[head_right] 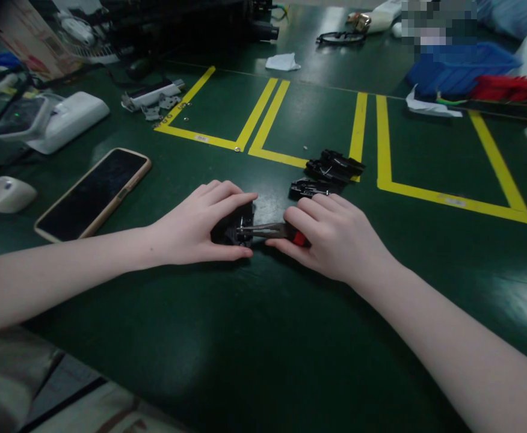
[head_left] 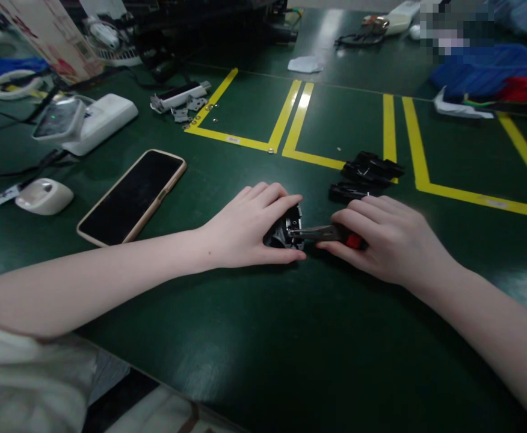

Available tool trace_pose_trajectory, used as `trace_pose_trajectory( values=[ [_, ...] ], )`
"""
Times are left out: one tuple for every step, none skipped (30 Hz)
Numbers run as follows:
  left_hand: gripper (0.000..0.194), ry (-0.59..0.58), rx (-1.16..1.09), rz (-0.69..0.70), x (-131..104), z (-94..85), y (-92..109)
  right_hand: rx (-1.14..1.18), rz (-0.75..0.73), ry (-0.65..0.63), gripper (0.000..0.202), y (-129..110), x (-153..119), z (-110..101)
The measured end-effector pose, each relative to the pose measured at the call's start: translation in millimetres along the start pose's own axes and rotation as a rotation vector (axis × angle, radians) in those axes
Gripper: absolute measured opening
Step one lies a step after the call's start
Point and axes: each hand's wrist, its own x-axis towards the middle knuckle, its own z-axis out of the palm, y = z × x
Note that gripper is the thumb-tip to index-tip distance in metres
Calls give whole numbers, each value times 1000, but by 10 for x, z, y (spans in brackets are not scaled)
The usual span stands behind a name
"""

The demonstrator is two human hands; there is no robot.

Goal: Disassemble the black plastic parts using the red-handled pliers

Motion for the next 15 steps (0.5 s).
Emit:
trace_pose_trajectory(
  values=[
    [81, -4, 0, -1, -1, -1, -3, 1, 2, -6, 34, 0, -2, -1],
    [80, -8, -1, -3, -1, -2, -5, 0, 5, -10, 34, -1, -4, -3],
    [80, -12, -4, -5, -2, -4, -6, -4, 11, -16, 35, -3, -5, -4],
    [79, -16, -9, -10, -3, -6, -7, -8, 16, -23, 35, -6, -4, -6],
    [78, -21, -17, -13, -4, -9, -7, -11, 21, -34, 35, -9, -3, -9],
    [78, -26, -27, -17, -5, -12, -7, -14, 24, -42, 35, -13, -1, -13],
    [77, -31, -37, -19, -5, -16, -7, -12, 25, -53, 35, -17, 2, -17],
    [77, -35, -48, -19, -5, -19, -7, -9, 28, -62, 35, -20, 4, -21],
    [78, -38, -57, -19, -5, -21, -8, -3, 33, -75, 34, -22, 5, -25],
    [78, -40, -64, -21, -4, -23, -9, 3, 39, -87, 34, -23, 5, -27],
    [78, -41, -71, -25, -4, -23, -11, 8, 49, -91, 35, -23, 5, -27],
    [77, -43, -78, -31, -4, -23, -14, 14, 56, -93, 35, -22, 4, -25],
    [77, -42, -88, -37, -4, -22, -17, 19, 59, -92, 36, -20, 3, -21],
    [77, -40, -99, -41, -4, -20, -20, 25, 56, -88, 38, -17, 3, -18],
    [77, -33, -112, -41, -5, -18, -23, 32, 49, -87, 38, -13, 4, -14]
  ],
)
